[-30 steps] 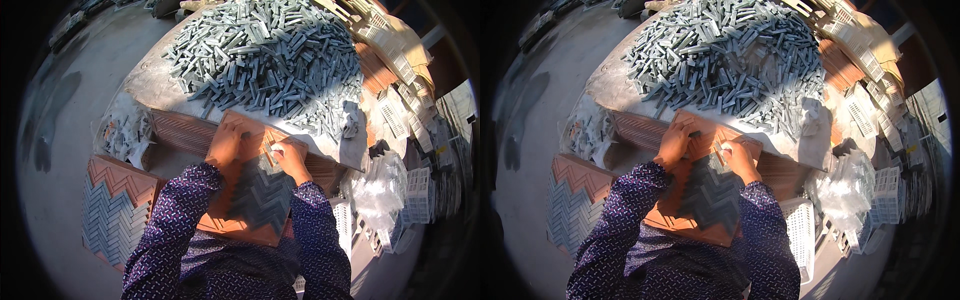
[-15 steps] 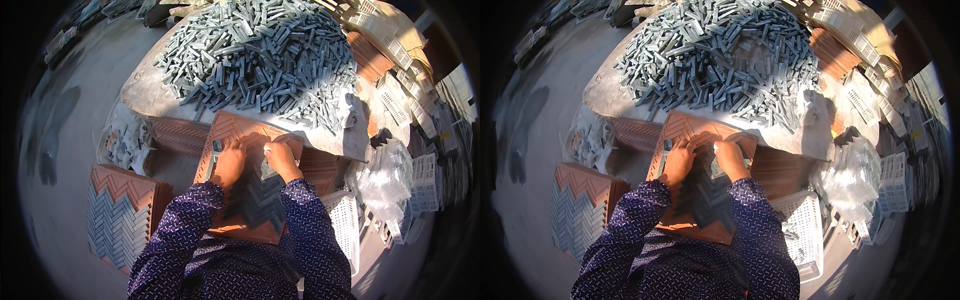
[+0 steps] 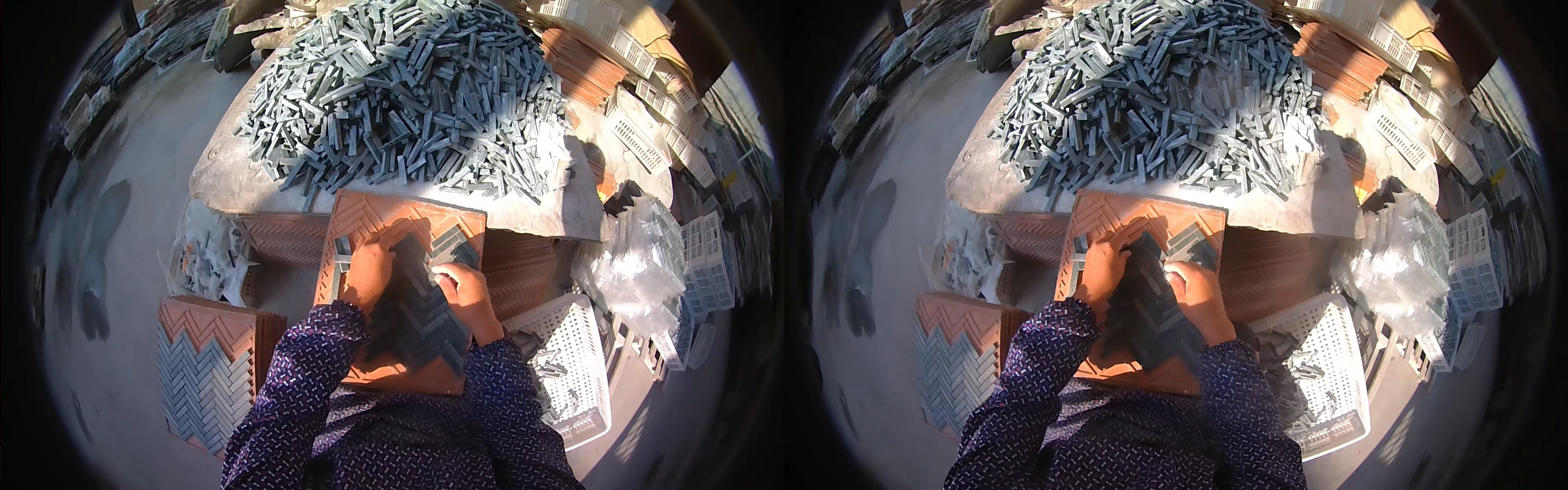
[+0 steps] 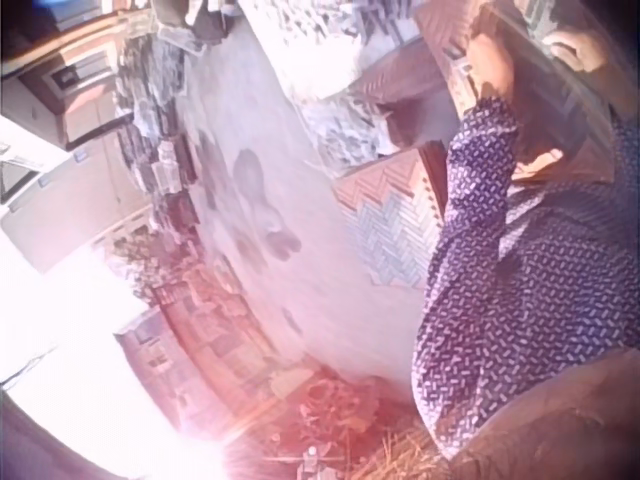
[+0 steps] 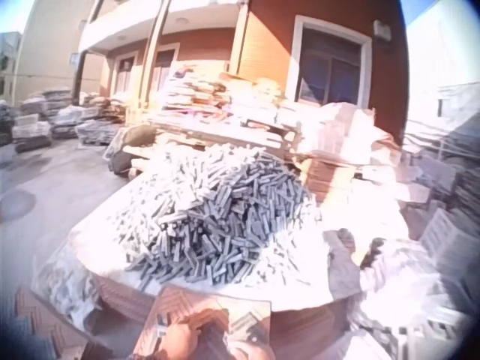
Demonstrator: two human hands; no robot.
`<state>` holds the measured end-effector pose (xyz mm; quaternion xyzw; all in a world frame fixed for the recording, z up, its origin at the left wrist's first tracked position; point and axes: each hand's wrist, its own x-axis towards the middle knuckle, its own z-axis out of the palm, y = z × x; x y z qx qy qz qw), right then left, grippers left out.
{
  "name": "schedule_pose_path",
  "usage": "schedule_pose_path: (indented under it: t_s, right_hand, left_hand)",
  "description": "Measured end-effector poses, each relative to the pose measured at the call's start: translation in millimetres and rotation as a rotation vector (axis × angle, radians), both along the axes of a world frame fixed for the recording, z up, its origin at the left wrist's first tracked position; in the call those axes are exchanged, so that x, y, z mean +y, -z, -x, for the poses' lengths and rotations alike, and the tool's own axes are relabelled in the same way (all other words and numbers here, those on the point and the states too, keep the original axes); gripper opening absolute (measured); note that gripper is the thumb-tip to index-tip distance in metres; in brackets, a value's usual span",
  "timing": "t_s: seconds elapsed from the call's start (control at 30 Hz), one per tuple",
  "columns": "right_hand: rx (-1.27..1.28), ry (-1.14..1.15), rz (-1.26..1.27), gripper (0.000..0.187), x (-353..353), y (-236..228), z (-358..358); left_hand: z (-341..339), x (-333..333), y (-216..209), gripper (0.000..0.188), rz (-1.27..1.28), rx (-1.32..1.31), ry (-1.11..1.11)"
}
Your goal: The person arranges small rectangular tiles into a herringbone pattern on a flat board. They pick tiles from a nearby pile and place them one by one, occasionally adjusting positions to maintain alignment.
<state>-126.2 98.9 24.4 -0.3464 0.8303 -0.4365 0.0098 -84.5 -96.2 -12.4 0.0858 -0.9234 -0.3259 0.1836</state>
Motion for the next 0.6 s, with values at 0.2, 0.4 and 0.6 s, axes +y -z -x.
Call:
schedule_pose_path:
  t_s: [0.2, 0.4, 0.6]
  right_hand:
    - [0.265, 0.061, -0.221, 0.021, -36.9, 20.2, 25.8]
    - [0.480, 0.054, -0.369, 0.024, -44.5, 27.8, 22.3]
    - [0.305, -0.045, -0.337, 0.029, -56.9, 9.6, 50.2]
  left_hand:
    - [3.0, 2.4, -5.1, 0.025, -0.015, -0.008, -0.064]
    - [-21.5, -5.8, -21.9, 0.016, 0.001, 0.142, -0.128]
    - [-61.0, -14.2, -33.5, 0.008, -0.176, 0.164, -0.205]
